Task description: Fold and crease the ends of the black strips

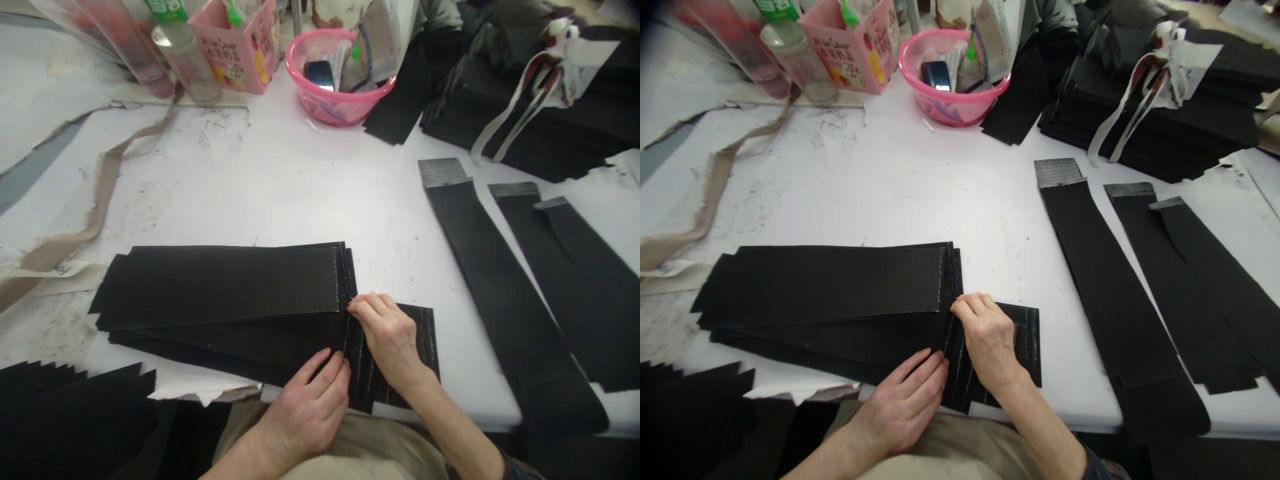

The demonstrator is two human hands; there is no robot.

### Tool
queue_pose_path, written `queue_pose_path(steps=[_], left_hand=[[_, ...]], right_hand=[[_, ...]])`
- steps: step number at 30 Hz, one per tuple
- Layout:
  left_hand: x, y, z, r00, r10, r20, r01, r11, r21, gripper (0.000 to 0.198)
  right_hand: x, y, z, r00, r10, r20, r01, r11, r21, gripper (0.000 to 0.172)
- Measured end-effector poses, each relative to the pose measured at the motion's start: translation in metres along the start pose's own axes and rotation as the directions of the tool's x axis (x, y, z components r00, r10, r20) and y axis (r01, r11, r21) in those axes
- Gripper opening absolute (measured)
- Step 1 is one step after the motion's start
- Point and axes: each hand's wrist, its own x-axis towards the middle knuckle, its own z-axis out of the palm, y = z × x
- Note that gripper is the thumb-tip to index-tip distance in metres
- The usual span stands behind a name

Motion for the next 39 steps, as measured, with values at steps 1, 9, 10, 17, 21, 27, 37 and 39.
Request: queue_pose_path(steps=[1, 9, 10, 17, 21, 27, 37, 39], left_hand=[[-0.001, 0.000, 0.000, 1.000, 0.005, 0.001, -0.005, 1.000, -0.007, 0.024], [0.001, -0.002, 0.000, 0.996, 0.031, -0.078, -0.034, 0.999, -0.029, 0.033], [0.001, -0.003, 0.000, 0.995, 0.039, -0.093, -0.043, 0.998, -0.043, 0.032], [0.003, -0.006, -0.005, 0.997, 0.053, -0.056, -0.057, 0.996, -0.074, 0.032], [-0.001, -0.008, -0.004, 0.998, 0.063, 0.003, -0.063, 0.997, -0.053, 0.037], [-0.007, -0.008, -0.003, 0.998, 0.055, 0.041, -0.053, 0.997, -0.050, 0.038], [-0.011, -0.005, -0.001, 0.998, 0.024, 0.063, -0.019, 0.997, -0.074, 0.033], [-0.011, -0.006, -0.001, 0.998, 0.011, 0.062, -0.006, 0.996, -0.086, 0.033]], right_hand=[[-0.001, 0.000, 0.002, 1.000, 0.006, -0.025, -0.006, 1.000, 0.004, 0.014], [-0.023, -0.017, 0.004, 0.959, 0.012, -0.283, -0.007, 1.000, 0.016, 0.021], [-0.032, -0.022, 0.002, 0.953, -0.045, -0.299, 0.060, 0.997, 0.042, 0.021], [-0.088, -0.029, -0.004, 0.955, -0.183, -0.235, 0.231, 0.953, 0.194, 0.024], [-0.101, -0.019, -0.012, 0.959, -0.156, -0.238, 0.201, 0.963, 0.178, 0.022], [-0.114, -0.016, -0.019, 0.966, -0.153, -0.206, 0.188, 0.969, 0.160, 0.017], [-0.143, 0.020, -0.029, 0.922, 0.186, -0.340, -0.209, 0.977, -0.032, 0.018], [-0.142, 0.023, -0.028, 0.908, 0.247, -0.337, -0.275, 0.961, -0.036, 0.012]])
